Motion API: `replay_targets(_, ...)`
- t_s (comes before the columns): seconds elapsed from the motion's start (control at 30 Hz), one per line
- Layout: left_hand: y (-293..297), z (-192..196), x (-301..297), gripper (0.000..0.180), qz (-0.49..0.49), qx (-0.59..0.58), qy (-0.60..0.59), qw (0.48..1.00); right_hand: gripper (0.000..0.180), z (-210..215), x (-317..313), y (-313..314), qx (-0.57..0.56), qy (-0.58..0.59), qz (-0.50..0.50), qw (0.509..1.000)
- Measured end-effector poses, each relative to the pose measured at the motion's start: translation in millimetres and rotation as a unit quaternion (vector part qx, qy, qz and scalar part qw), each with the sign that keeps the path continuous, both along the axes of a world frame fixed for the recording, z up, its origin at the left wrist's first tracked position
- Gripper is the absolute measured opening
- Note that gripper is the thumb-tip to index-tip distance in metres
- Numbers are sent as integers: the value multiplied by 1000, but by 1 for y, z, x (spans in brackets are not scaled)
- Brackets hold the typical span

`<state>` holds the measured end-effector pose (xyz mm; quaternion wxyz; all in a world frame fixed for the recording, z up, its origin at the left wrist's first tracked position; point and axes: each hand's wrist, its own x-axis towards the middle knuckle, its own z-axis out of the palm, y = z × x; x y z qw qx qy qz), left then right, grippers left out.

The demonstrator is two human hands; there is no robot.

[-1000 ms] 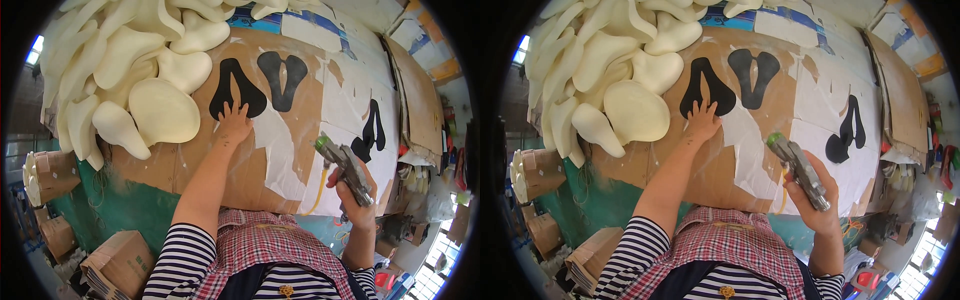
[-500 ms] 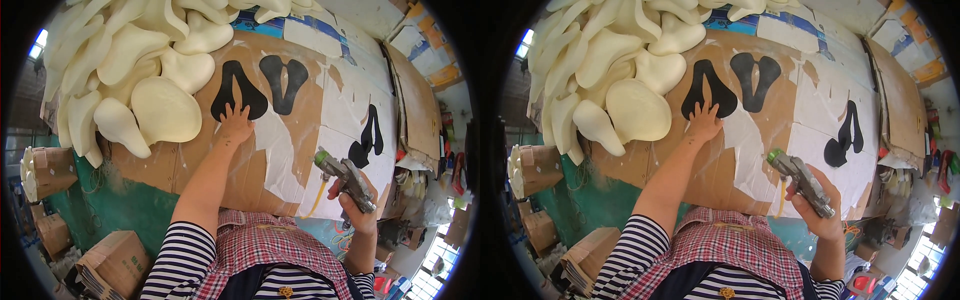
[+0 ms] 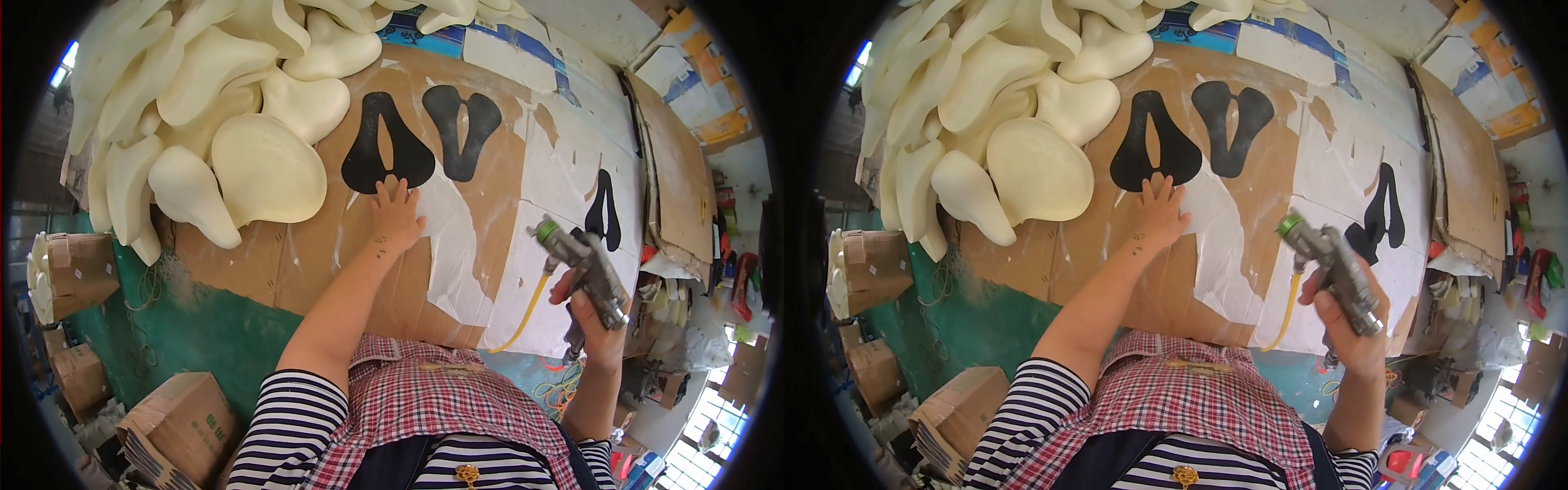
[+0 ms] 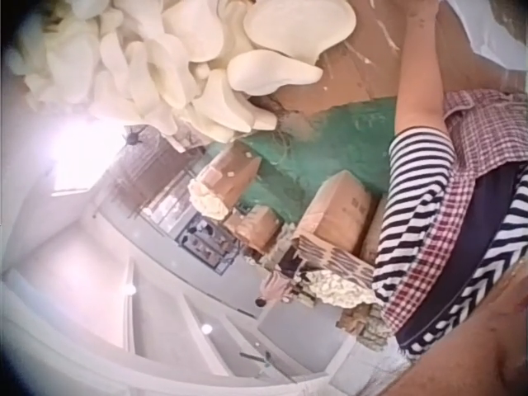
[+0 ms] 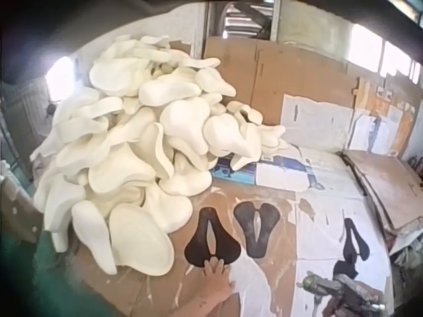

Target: Applying glue to shaped material components using a handheld spray gun in a factory setting.

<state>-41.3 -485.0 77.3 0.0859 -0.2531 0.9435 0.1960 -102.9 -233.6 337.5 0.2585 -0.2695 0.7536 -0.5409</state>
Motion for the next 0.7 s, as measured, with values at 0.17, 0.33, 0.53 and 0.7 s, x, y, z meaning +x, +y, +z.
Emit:
replay_targets(0.17, 3, 1, 3, 59, -3, 13, -11, 1000, 54, 4, 4, 12, 6, -48, 21, 999)
replay_targets(0.33, 9, 6, 4, 57, 1, 16, -11, 1000, 52, 5, 8, 14, 8, -76, 67, 995)
replay_targets(0.53, 11, 1, 5, 57, 5, 9, 4, 1000, 52, 3, 0, 8, 11, -12, 15, 1000)
replay_targets(0.7, 8, 4, 7, 57, 4, 17, 4, 1000, 58, 6, -1, 17, 15, -10, -16, 1000)
